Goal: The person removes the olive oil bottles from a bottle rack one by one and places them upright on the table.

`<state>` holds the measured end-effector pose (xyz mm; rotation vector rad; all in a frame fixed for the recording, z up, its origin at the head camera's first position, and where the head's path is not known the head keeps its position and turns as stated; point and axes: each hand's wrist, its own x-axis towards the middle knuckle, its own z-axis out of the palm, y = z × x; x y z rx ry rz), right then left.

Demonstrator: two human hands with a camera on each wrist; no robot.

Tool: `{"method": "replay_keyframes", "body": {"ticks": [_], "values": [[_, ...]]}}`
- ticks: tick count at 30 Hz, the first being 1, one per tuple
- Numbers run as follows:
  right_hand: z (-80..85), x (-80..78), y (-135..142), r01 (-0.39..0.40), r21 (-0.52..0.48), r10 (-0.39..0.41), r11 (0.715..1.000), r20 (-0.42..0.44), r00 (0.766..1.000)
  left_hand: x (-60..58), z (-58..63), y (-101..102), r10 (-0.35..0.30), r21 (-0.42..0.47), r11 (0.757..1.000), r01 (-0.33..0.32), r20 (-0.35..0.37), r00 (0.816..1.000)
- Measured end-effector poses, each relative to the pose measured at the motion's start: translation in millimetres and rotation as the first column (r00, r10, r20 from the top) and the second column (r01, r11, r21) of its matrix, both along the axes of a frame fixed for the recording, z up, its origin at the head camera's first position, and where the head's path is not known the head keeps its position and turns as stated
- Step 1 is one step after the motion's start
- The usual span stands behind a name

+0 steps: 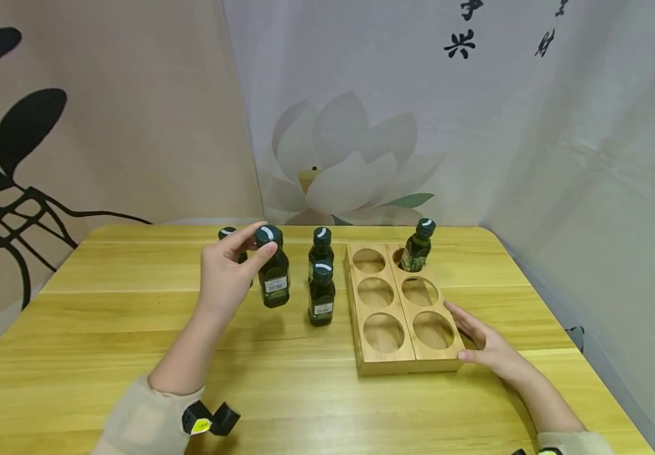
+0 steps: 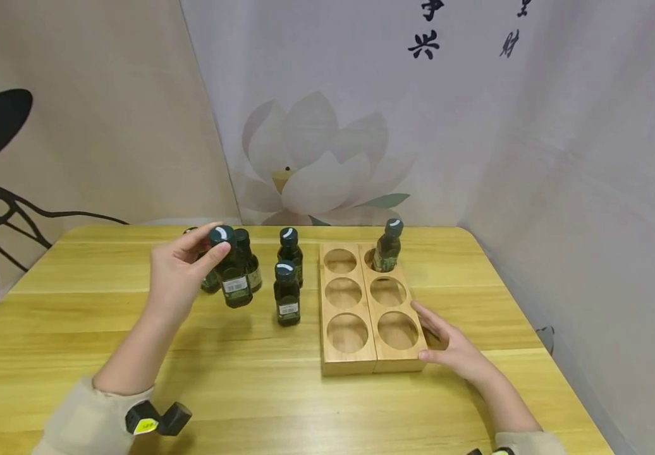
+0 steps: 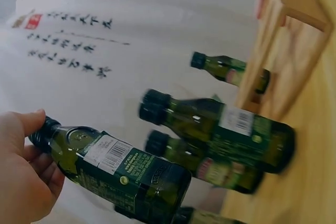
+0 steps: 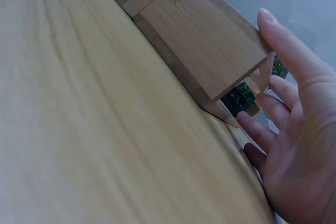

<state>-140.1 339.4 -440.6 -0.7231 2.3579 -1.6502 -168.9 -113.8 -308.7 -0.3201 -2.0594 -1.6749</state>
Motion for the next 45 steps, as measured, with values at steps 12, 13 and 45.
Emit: {"method": "replay_keyframes", "body": {"ticks": [12,13,45], "values": [[-3.1,-1.6,1.9,-0.009,-0.010,0.010,1.000,0.005,1.000,-2.2,-39.8,-5.1,0.001,0.004,1.000,-0.001,0.112,0.994],[-3.2,-1.6,2.1,-0.010,-0.011,0.010,1.000,0.006,1.000,-2.2,-41.8,-5.3,0.000,0.002,1.000,0.000,0.119,0.993],[-6.2,-3.0,1.5,-0.014,-0.007,0.014,1.000,0.004,1.000,1.9,-45.2,5.9,-0.014,-0.086,0.996,0.011,-0.032,0.999]]}}
